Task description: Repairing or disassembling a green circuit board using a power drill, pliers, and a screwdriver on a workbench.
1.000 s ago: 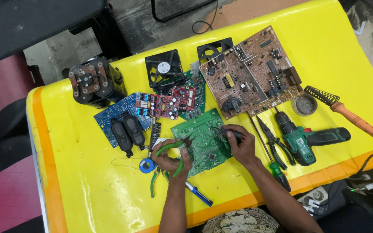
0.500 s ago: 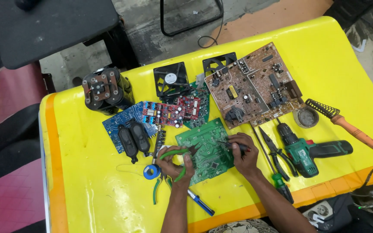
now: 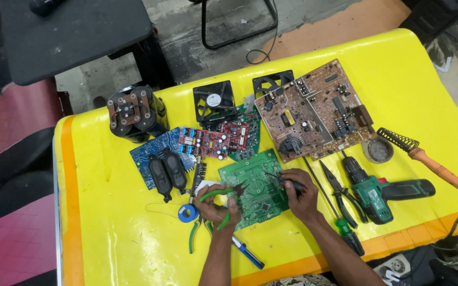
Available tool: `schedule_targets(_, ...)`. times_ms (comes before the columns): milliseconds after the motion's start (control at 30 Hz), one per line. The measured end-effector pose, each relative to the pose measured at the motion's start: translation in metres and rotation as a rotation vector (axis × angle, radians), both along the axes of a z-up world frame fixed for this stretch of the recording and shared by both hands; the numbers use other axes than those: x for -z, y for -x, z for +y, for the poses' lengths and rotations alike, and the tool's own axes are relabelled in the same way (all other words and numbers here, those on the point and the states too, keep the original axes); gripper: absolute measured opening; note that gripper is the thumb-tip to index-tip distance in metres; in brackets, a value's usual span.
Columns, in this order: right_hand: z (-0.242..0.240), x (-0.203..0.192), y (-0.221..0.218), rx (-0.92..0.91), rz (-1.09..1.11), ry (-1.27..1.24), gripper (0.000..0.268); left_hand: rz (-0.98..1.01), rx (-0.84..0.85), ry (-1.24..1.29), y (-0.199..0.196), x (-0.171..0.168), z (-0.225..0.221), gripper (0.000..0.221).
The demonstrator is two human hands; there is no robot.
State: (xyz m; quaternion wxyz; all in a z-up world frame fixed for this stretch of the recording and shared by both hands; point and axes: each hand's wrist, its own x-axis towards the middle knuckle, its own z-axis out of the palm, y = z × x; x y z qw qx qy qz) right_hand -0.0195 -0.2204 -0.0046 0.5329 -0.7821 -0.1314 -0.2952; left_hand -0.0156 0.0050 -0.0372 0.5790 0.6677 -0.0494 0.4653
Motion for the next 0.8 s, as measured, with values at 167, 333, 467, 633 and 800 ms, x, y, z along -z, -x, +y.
schedule_targets(167, 0.001, 0.001, 0.0, -0.01, 0.005, -0.002, 0.03, 0.008, 0.011, -0.008, -0.002, -0.006, -0.001, 0.068)
schedule_targets(333, 0.0, -0.001, -0.001, -0.015, 0.008, 0.026, 0.026, -0.022, -0.003, -0.046, 0.004, 0.004, 0.0, 0.069)
schedule_targets(467, 0.001, -0.005, -0.001, -0.014, 0.008, 0.024, 0.024, -0.021, 0.029, -0.041, -0.001, -0.005, -0.001, 0.065)
schedule_targets(633, 0.001, -0.008, 0.004, -0.074, 0.054, -0.007, 0.024, -0.005, 0.028, -0.048, 0.007, -0.016, -0.004, 0.059)
schedule_targets(800, 0.0, 0.0, 0.006, -0.1, 0.085, 0.006, 0.025, 0.117, 0.119, 0.006, 0.009, -0.038, -0.006, 0.053)
